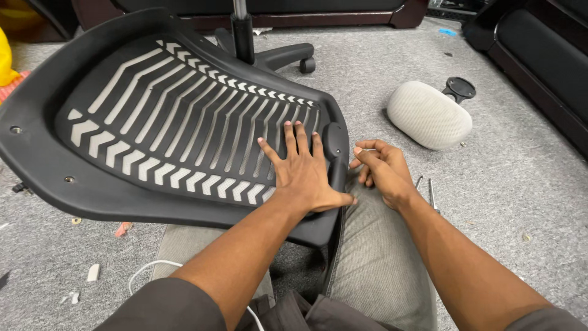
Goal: The person assembles an office chair by attaching the backrest to the seat base and then securing the headrest to the backrest using a screwdriver. The person works on the floor, handling the chair parts and tools directly.
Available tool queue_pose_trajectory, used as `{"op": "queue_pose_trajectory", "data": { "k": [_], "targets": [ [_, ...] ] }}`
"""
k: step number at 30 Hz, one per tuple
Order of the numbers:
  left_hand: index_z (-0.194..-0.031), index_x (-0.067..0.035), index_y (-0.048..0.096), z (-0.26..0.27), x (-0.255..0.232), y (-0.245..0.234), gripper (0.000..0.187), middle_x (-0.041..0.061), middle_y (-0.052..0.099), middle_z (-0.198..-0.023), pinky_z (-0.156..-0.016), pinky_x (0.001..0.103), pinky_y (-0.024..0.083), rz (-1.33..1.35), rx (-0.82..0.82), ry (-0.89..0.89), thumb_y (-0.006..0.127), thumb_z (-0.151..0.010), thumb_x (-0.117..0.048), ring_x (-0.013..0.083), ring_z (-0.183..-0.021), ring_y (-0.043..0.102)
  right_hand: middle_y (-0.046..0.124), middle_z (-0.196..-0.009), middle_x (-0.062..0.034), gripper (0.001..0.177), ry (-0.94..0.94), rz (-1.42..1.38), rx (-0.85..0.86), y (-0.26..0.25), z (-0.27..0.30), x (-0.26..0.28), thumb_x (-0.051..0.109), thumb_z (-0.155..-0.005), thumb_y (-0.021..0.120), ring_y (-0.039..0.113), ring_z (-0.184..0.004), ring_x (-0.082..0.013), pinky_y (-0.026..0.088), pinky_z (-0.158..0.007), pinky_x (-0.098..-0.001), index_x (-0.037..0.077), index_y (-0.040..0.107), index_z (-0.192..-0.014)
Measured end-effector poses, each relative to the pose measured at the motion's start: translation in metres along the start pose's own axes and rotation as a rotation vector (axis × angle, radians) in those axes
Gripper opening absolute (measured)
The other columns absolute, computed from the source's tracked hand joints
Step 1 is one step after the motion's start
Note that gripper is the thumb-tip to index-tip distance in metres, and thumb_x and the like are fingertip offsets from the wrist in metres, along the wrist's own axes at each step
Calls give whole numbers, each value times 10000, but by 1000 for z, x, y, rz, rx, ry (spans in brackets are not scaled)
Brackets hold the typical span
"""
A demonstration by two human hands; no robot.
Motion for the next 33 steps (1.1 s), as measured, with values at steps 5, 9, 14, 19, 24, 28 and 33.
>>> {"op": "queue_pose_trajectory", "data": {
  "k": [5,9,14,19,24,28,33],
  "targets": [
    [-1564,46,174,6,2,-9,1431,324,24,-1641,-1042,874,-65,42,-16,-3,800,-522,-708,466,-1529,-101,690,-832,-92,305,14,42,-31,7,-7,-5,185,-966,645,565,-515,-95,425,-448,-226,-47,639,-1163],
    [-1548,60,165,16,6,-17,1404,307,25,-1639,-1049,865,-52,43,-30,-4,801,-531,-669,444,-1530,-83,689,-855,-102,315,39,76,-51,13,-9,-4,223,-976,629,571,-519,-105,433,-449,-231,-18,616,-1178],
    [-1544,93,179,31,10,-21,1374,294,62,-1646,-1080,850,-36,41,-17,44,793,-560,-644,427,-1546,-42,703,-906,-119,357,18,63,-48,23,-11,-1,252,-982,625,581,-543,-122,431,-457,-238,-11,592,-1221],
    [-1529,101,186,43,15,-25,1359,307,75,-1636,-1086,851,-23,28,-28,84,782,-567,-651,425,-1543,-18,676,-946,-128,468,8,29,-81,33,-16,2,271,-953,649,587,-550,-142,423,-446,-256,30,493,-1323],
    [-1522,103,203,50,18,-24,1338,309,98,-1631,-1073,866,-13,58,-19,111,773,-565,-640,439,-1542,7,653,-970,-88,530,21,-42,-100,43,-21,1,312,-949,664,597,-704,-119,446,-513,-278,57,473,-1372],
    [-1521,112,207,54,25,-27,1343,314,100,-1629,-1066,871,-12,69,-43,122,769,-561,-640,439,-1543,15,632,-960,-67,562,33,-191,-158,38,-25,-3,313,-963,644,606,-752,-129,452,-537,-290,79,401,-1412],
    [-1520,110,211,57,24,-20,1331,315,102,-1627,-1069,868,-20,29,-53,154,749,-573,-655,439,-1539,18,587,-897,-85,498,31,-266,-142,32,-35,-15,276,-994,618,574,-697,-149,444,-526,-287,58,416,-1394]
  ]
}}
Point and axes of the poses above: each hand's wrist, its own z-axis away from the middle knuckle, its own y-axis out of the palm, x = y × z, the point moved 10 cm from there along -z, towards the middle knuckle
